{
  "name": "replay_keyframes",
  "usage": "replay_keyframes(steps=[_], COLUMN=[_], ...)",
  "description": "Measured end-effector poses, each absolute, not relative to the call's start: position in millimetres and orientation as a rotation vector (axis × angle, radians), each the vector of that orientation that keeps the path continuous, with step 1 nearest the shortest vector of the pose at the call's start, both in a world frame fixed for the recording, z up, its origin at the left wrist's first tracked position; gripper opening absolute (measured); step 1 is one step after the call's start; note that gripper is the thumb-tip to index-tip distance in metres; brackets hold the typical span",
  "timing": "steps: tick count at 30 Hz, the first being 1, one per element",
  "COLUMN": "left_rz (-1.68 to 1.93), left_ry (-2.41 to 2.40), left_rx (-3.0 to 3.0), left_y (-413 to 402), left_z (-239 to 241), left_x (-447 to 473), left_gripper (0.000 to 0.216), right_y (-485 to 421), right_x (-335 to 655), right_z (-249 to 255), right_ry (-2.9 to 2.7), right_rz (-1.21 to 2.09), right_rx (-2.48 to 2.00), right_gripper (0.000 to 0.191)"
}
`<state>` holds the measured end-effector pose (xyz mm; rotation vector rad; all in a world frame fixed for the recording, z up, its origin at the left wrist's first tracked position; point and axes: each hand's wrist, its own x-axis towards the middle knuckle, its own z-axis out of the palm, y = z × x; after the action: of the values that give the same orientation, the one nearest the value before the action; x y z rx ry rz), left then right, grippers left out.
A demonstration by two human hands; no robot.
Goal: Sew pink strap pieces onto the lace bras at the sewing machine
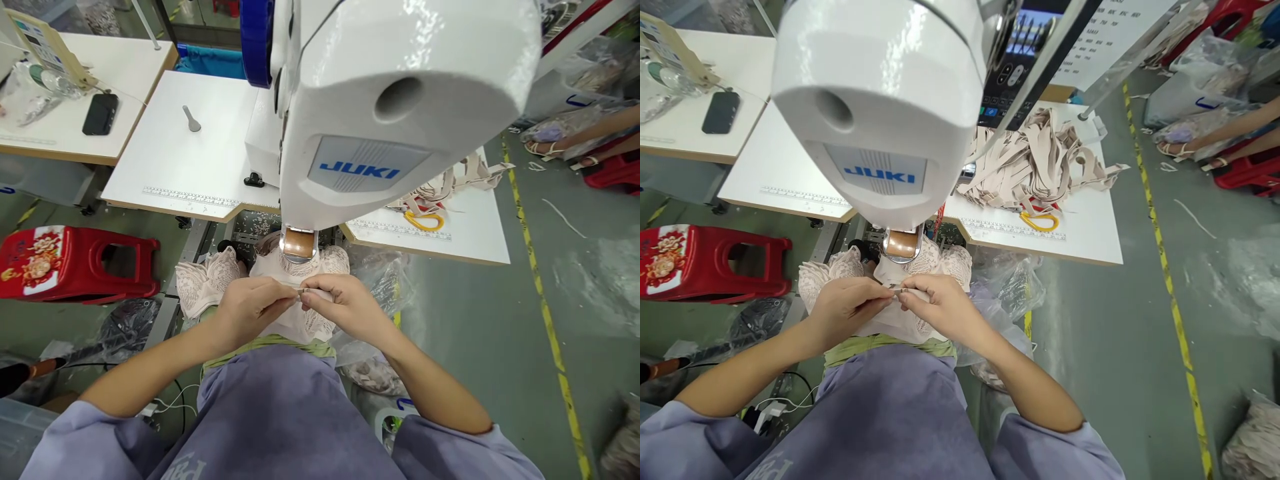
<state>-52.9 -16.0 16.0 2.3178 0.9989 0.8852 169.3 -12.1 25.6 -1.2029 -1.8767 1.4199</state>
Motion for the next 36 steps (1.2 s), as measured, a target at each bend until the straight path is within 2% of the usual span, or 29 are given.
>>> replay_keyframes(steps=[11, 19, 22, 28, 32, 36], left_rz=[0.836, 0.475, 0.521, 0.630, 0.736, 0.769], left_ry=[0.982, 0.976, 1.014, 1.128, 1.349, 1.237], left_rx=[2.284, 2.483, 2.551, 2.457, 2.322, 2.761], left_y=[-12.7, -4.6, -7.6, -10.6, 4.6, 25.7], left_z=[15.8, 12.7, 10.2, 14.8, 14.8, -1.3], left_x=[-54.2, -56.0, -55.1, -41.2, -37.8, -53.4], left_gripper=[0.012, 0.029, 0.031, 0.031, 0.026, 0.023], right_y=[-15.9, -14.1, -17.7, -12.4, 25.4, 53.7], right_x=[171.5, 170.7, 170.3, 167.1, 163.6, 158.4], right_z=[30.2, 28.2, 24.3, 34.4, 46.8, 51.0], right_ry=[-2.106, -2.091, -1.992, -2.014, -2.101, -2.211], right_rz=[1.215, 1.220, 1.219, 0.936, 0.960, 0.919], right_rx=[-1.204, -1.226, -1.215, -1.226, -1.348, -1.487], right_gripper=[0.013, 0.011, 0.011, 0.011, 0.012, 0.026])
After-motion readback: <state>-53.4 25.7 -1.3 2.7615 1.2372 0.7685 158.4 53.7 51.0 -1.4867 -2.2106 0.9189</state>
